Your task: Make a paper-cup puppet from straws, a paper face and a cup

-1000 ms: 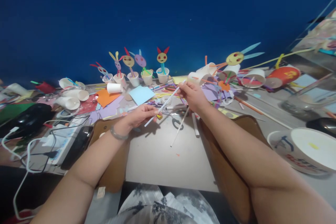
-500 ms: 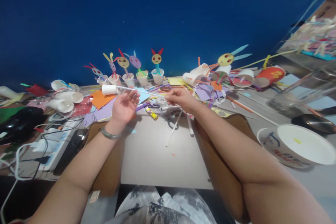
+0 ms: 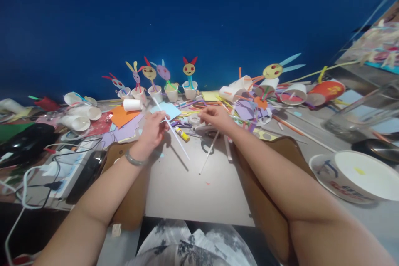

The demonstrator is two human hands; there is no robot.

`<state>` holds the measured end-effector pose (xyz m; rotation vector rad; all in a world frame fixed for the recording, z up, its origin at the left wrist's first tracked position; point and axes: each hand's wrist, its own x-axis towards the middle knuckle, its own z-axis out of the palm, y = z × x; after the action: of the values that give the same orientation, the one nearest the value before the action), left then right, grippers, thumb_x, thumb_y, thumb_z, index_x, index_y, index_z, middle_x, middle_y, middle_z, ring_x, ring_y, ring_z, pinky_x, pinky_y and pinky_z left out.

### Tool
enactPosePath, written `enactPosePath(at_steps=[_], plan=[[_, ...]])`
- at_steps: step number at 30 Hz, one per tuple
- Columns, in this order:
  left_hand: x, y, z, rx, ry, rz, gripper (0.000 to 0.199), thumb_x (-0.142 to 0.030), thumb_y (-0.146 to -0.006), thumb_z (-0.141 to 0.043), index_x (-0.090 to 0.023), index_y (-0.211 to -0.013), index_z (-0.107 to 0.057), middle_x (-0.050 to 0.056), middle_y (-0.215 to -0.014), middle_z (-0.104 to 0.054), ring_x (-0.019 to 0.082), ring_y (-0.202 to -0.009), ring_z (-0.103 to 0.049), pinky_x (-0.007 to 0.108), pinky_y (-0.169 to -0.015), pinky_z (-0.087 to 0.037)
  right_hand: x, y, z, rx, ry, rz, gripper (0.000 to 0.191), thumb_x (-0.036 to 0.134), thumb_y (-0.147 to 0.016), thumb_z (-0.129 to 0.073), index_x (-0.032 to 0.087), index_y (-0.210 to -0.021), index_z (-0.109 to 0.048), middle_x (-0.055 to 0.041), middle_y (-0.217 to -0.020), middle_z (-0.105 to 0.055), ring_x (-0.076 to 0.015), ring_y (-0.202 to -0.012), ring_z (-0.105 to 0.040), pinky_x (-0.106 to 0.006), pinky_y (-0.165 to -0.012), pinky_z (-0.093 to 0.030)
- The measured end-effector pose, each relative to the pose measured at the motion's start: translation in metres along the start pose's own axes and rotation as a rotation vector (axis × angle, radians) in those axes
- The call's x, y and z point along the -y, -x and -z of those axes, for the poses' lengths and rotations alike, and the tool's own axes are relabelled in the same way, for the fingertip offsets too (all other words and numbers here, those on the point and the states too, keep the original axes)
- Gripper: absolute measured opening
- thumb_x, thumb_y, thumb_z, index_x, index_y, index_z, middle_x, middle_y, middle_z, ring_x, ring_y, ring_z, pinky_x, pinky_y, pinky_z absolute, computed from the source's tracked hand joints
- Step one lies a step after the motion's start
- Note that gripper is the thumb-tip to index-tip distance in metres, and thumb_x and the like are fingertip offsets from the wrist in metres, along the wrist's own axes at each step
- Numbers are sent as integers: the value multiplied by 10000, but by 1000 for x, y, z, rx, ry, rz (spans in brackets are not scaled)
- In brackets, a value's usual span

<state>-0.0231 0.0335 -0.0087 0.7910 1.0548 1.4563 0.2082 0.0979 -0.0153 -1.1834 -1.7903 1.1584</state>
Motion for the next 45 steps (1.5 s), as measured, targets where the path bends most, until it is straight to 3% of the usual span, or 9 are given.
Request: enactPosePath(at_steps=[2, 5, 14, 17, 20, 24, 31, 38, 45], plan=[[2, 1, 0, 60, -32, 28, 434, -483, -712, -814, -171, -714, -513, -53, -617, -594, 32, -435, -492, 177, -442, -372, -9, -6, 4, -165, 121, -18, 298, 460, -818, -661, 180, -715, -662, -32, -656, -690, -133, -525, -560, -267, -519, -442], [6, 3, -1, 145, -68, 70, 445, -471, -676, -838, -178, -757, -513, -55, -603, -604, 40, -426, -497, 179, -445, -383, -22, -16, 7, -219, 475, 86, 274, 386, -874, -569, 157, -848, -716, -61, -703, -717, -178, -575, -616, -299, -557, -469], [10, 9, -2, 292, -162, 160, 396, -356, -700, -802, -159, -914, -534, -17, -666, -662, 47, -449, -508, 174, -455, -374, -44, -32, -9, -103, 846, 272, 325, 228, -862, -564, 190, -1106, -776, -145, -1242, -732, -349, -1211, -560, -483, -987, -349], [10, 10, -4, 286, -177, 169, 344, -328, -727, -764, -162, -910, -524, -30, -658, -632, 44, -451, -495, 180, -461, -380, -48, -31, -13, -48, 999, 328, 382, 186, -919, -475, 211, -1198, -735, -108, -1319, -710, -330, -1249, -531, -487, -992, -296], [8, 11, -4, 283, -202, 178, 300, -305, -762, -719, -163, -948, -532, -37, -643, -615, 50, -448, -486, 186, -459, -376, -48, -31, -13, -60, 1022, 336, 332, 180, -912, -473, 207, -1060, -768, -102, -1149, -772, -306, -1154, -571, -471, -1007, -255], [8, 10, -3, 261, -226, 175, 224, -252, -800, -651, -164, -971, -537, -34, -634, -619, 57, -454, -486, 184, -464, -374, -46, -35, -10, -124, 993, 277, 262, 201, -863, -515, 194, -902, -774, -106, -958, -781, -298, -1026, -603, -453, -967, -274], [11, 7, -4, 199, -205, 125, 183, -329, -880, -627, -176, -842, -535, -50, -577, -568, 48, -415, -455, 178, -434, -340, -28, -36, 1, -247, 931, 62, 318, 302, -888, -514, 189, -1003, -788, -125, -1034, -776, -324, -1034, -630, -431, -887, -347], [8, 6, -8, 206, -193, 170, 157, -267, -921, -585, -174, -815, -518, -39, -561, -589, 41, -391, -433, 166, -400, -284, -11, -55, 9, -75, 957, -223, 297, 432, -841, -613, 214, -861, -813, -69, -699, -737, -248, -716, -654, -367, -715, -386], [3, 9, -9, 204, -197, 192, 145, -243, -918, -585, -171, -823, -503, -31, -579, -612, 34, -375, -418, 167, -406, -286, -9, -58, -5, 4, 1093, -232, 139, 328, -740, -686, 224, -684, -760, -88, -819, -771, -296, -895, -676, -394, -775, -413]])
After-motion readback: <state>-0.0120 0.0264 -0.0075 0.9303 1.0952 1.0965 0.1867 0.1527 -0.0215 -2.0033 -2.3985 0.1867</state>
